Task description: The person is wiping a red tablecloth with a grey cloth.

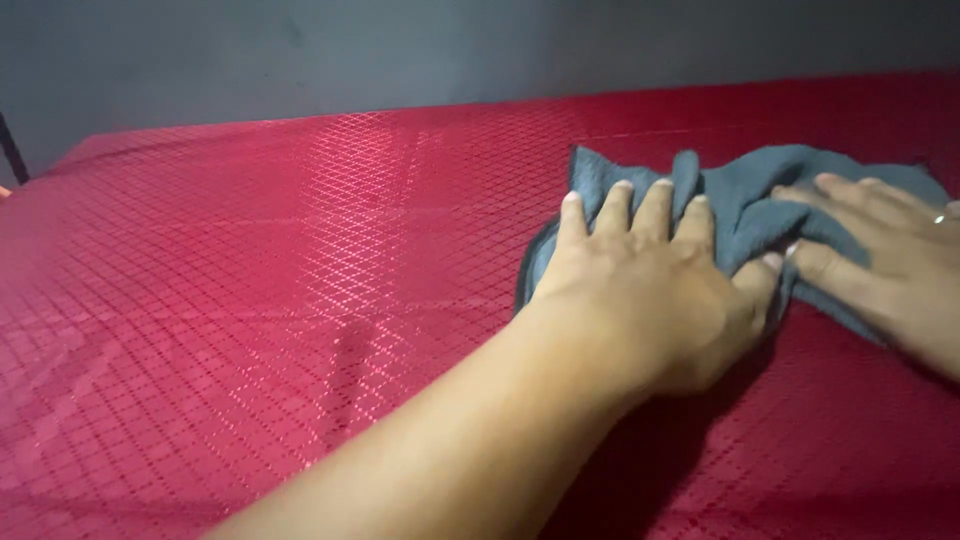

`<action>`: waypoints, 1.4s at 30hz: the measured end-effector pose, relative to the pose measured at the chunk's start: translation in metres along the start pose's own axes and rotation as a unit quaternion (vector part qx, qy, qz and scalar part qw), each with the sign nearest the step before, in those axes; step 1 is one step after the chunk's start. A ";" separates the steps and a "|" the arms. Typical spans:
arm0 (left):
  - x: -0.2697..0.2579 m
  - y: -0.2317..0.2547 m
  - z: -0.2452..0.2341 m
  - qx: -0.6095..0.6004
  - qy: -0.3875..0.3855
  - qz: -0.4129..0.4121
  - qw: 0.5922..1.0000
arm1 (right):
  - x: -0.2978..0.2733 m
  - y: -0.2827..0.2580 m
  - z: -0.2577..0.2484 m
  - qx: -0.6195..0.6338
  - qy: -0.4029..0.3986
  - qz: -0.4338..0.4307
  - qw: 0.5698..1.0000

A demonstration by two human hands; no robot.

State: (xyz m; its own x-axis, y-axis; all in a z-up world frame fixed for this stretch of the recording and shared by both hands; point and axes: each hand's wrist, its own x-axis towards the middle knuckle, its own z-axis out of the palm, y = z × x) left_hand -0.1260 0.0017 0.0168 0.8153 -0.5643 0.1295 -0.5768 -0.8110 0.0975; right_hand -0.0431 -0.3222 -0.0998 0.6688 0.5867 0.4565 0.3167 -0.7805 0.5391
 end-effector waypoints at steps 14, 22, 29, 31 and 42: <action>-0.071 -0.047 0.003 0.050 0.125 0.129 0.983 | 0.035 -0.073 -0.098 0.027 0.051 -0.125 0.990; -0.055 -0.102 0.002 0.092 0.117 0.158 0.976 | 0.095 -0.089 -0.095 0.069 0.013 -0.167 0.983; -0.040 -0.170 -0.007 0.160 0.003 0.037 0.986 | 0.194 -0.138 -0.128 0.199 -0.207 -0.031 0.957; -0.045 -0.185 -0.010 0.157 0.008 0.027 0.987 | 0.217 -0.152 -0.135 0.224 -0.242 0.000 0.944; -0.092 -0.199 -0.021 0.099 0.005 -0.233 0.967 | 0.256 -0.181 -0.144 0.342 -0.166 -0.086 0.921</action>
State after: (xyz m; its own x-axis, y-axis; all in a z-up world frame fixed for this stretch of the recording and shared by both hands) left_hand -0.0872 0.2178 0.0062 0.9834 -0.1292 0.1272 -0.1248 -0.9913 -0.0420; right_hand -0.0261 0.0001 0.0220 0.7026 0.7041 0.1030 0.7103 -0.7027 -0.0414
